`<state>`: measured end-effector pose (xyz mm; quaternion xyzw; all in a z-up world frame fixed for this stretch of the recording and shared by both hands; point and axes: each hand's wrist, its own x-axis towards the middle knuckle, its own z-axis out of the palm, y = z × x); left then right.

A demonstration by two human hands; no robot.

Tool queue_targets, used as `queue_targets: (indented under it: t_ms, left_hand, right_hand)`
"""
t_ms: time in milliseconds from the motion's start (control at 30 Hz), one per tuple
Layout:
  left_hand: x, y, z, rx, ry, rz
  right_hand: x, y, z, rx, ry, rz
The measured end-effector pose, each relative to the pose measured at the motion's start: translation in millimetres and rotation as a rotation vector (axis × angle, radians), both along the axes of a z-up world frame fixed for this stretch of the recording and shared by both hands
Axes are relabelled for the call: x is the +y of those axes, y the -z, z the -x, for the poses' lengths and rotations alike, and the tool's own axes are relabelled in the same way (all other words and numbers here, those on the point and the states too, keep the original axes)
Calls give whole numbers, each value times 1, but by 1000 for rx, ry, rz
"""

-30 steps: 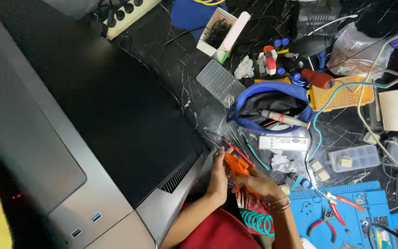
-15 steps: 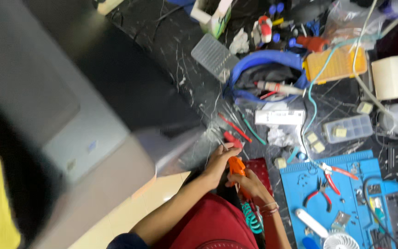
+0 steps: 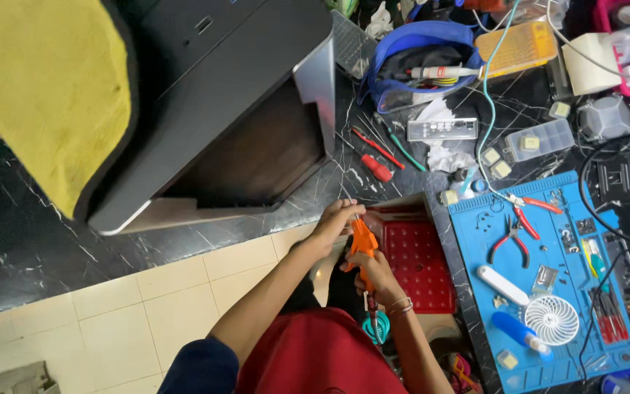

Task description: The person uses orange pliers to cut a white cable near a computer tower. They then use a green screwdriver to unscrew the back panel of the computer tower.

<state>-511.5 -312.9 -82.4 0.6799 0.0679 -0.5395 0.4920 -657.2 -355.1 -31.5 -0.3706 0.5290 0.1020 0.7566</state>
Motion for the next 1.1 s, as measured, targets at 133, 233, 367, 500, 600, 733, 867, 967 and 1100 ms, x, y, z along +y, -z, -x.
queue_targets:
  t_ms: [133, 233, 367, 500, 600, 733, 867, 967, 1100]
  left_hand:
    - [37, 4, 4, -18, 26, 42]
    - [83, 4, 9, 35, 29, 121]
    - [167, -8, 15, 51, 161, 156]
    - [251, -3, 23, 84, 232, 167]
    - [289, -5, 8, 99, 214, 182]
    - [323, -34, -11, 59, 175, 260]
    - [334, -16, -33, -47, 101, 295]
    - [332, -7, -63, -85, 34, 277]
    - [325, 24, -94, -70, -85, 271]
  right_hand:
    - [42, -24, 6, 43, 61, 5]
    - [87, -42, 9, 2, 98, 38]
    - [169, -22, 20, -19, 158, 109]
    - [256, 41, 35, -55, 270, 226]
    - [310, -12, 14, -67, 268, 229]
    - [340, 12, 8, -71, 161, 313]
    - [354, -11, -17, -61, 35, 299]
    - [354, -28, -45, -96, -75, 333]
    - [347, -37, -78, -97, -182, 409]
